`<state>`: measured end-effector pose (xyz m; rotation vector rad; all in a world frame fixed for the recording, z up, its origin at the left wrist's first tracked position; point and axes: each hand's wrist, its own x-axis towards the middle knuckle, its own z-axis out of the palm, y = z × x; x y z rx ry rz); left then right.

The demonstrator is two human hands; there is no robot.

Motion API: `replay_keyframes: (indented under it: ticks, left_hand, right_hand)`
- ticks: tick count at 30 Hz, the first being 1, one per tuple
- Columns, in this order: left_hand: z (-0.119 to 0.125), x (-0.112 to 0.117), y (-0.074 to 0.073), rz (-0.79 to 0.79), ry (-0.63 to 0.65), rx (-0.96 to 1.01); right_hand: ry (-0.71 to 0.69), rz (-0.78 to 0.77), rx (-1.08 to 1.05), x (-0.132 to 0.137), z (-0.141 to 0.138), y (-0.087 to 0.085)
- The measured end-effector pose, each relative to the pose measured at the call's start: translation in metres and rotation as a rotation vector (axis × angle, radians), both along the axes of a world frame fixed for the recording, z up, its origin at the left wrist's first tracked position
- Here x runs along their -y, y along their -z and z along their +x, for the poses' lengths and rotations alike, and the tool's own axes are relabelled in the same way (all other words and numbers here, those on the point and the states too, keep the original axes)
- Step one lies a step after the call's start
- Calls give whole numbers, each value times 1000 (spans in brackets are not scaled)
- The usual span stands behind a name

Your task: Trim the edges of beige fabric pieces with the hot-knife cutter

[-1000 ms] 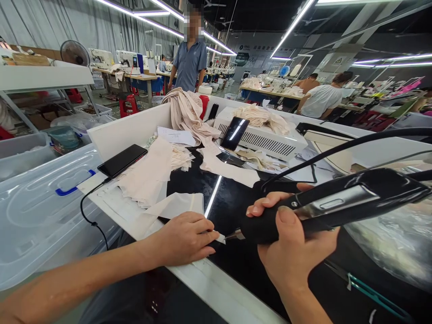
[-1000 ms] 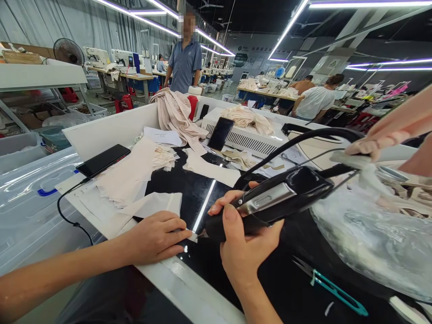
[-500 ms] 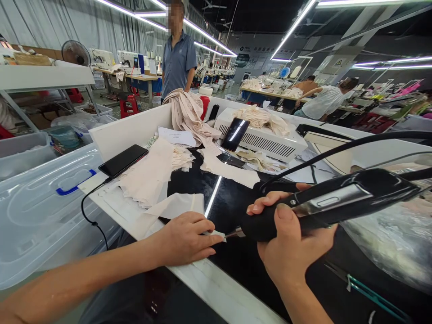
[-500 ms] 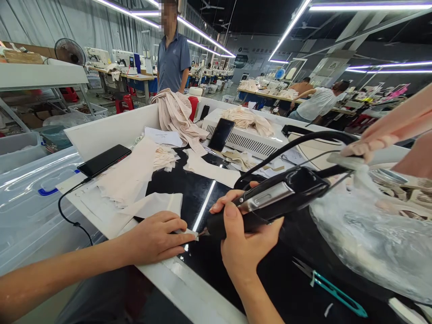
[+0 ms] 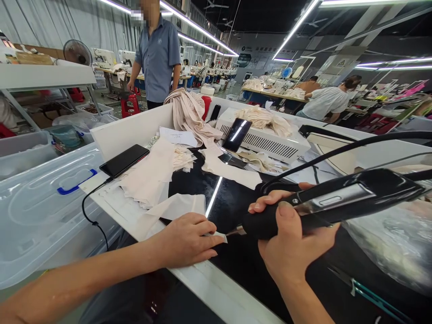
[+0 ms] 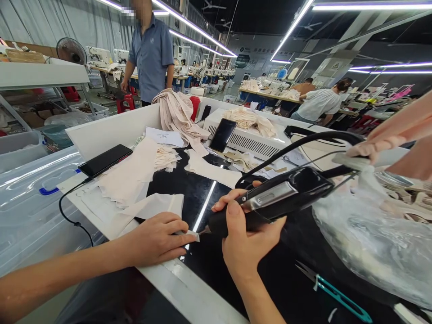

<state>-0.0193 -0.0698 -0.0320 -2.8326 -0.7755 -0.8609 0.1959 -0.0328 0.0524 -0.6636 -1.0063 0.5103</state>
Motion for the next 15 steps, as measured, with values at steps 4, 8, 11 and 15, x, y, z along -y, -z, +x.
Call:
replay_keyframes:
  ticks: [4,8,11,15]
  left_hand:
    - [-1,0,1,-17,-9,-33]
    - [0,-3,1,-5,-13,-36]
    - [0,-5,1,15,-11,-20]
    - [-1,-6,1,7,-16,-36]
  right_hand:
    - [6,-14,5,1,0,-1]
    - [-16,-23,-32,5,0,-6]
    - [-21,-22,-33,8,0,-8]
    - [-22,-14,-7,9,0,-5]
